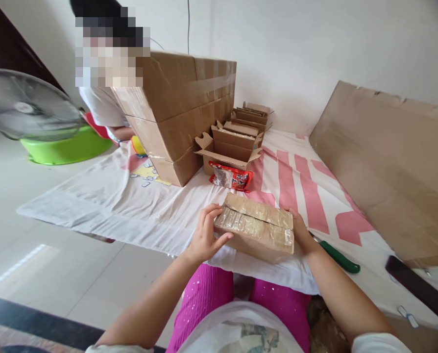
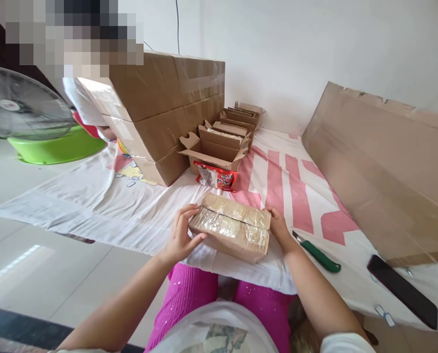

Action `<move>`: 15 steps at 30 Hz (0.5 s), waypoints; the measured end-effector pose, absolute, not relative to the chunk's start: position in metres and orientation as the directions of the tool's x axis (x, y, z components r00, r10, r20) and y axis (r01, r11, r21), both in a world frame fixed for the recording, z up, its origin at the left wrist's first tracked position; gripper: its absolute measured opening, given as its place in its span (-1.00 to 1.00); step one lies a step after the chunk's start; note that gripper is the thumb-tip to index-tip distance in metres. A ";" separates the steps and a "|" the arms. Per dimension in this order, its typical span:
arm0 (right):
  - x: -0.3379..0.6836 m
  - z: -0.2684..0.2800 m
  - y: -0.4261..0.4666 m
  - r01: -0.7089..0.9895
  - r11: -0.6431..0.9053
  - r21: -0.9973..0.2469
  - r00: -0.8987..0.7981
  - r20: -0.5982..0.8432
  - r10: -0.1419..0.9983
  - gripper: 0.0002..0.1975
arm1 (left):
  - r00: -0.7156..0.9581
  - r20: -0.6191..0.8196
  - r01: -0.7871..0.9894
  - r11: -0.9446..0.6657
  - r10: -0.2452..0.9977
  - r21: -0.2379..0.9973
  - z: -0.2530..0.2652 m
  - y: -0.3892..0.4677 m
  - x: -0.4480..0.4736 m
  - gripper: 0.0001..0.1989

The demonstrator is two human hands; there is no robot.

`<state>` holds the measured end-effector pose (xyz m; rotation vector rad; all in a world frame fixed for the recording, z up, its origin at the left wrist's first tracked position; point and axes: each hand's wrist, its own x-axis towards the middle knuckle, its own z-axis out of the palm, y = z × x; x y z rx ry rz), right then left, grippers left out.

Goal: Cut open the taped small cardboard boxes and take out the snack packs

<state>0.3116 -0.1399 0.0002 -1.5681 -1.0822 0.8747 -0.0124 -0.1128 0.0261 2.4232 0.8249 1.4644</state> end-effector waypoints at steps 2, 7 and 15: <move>0.334 0.005 -0.161 0.420 -0.151 -0.895 0.333 -0.003 0.943 -0.69 | 0.348 0.795 0.378 -0.851 0.497 0.366 0.025 -0.115 -0.008 -0.39; 0.391 0.007 -0.221 0.755 -0.333 -0.565 0.435 0.052 0.899 -0.69 | 0.431 0.825 0.316 -0.917 0.366 0.243 0.027 -0.128 0.011 -0.42; 0.411 -0.005 -0.271 0.893 -0.386 -0.231 0.409 0.061 0.910 -0.64 | 0.528 0.772 0.245 -0.934 0.354 0.261 0.037 -0.134 0.038 -0.62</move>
